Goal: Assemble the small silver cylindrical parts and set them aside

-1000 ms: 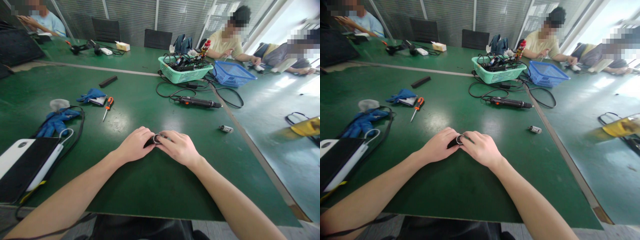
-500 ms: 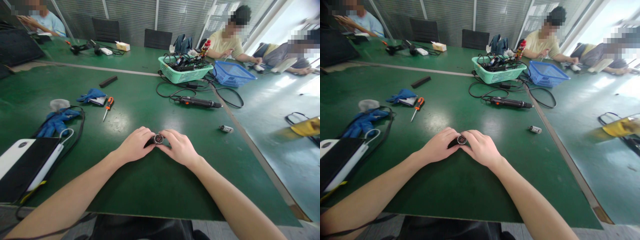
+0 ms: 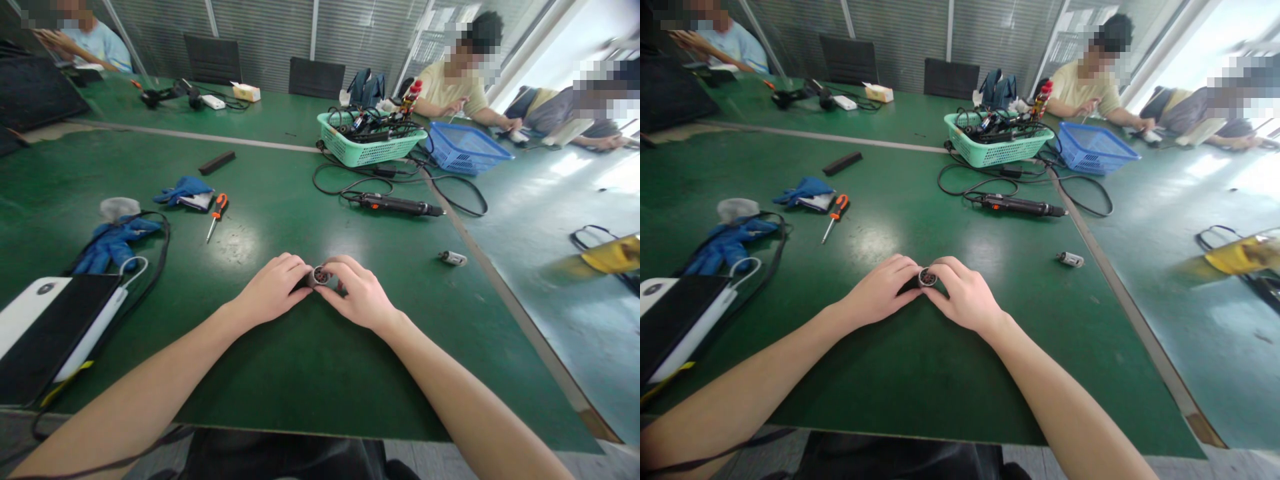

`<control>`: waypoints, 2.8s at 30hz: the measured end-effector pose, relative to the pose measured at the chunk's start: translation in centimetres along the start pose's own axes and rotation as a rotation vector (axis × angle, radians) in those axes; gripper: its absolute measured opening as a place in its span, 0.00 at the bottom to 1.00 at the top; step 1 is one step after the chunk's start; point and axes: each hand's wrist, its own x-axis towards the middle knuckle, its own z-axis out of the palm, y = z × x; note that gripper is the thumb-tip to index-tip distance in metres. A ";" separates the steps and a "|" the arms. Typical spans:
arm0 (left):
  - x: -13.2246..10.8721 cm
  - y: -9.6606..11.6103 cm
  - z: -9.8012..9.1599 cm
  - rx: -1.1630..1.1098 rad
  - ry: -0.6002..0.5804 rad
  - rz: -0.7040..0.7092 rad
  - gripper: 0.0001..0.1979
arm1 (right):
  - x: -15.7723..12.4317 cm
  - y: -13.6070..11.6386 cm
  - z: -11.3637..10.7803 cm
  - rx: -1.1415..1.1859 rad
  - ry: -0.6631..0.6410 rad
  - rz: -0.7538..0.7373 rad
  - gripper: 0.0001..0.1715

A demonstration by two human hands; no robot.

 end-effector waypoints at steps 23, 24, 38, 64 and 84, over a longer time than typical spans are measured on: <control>-0.1 0.3 -0.4 -0.065 0.126 -0.089 0.10 | -0.1 1.2 0.5 -0.063 -0.110 0.118 0.22; -0.1 0.3 -0.4 -0.079 0.141 -0.095 0.10 | 0.0 1.2 0.5 -0.060 -0.115 0.114 0.22; -0.3 1.2 -0.3 -0.266 0.170 -0.001 0.19 | 0.1 0.8 0.5 -0.026 -0.183 0.055 0.12; 0.0 0.4 0.0 -0.084 0.076 -0.053 0.10 | 0.2 0.7 1.0 -0.103 -0.097 0.042 0.13; -0.1 0.6 -0.6 -0.008 0.077 -0.060 0.11 | 0.3 1.0 0.8 -0.071 -0.159 0.024 0.14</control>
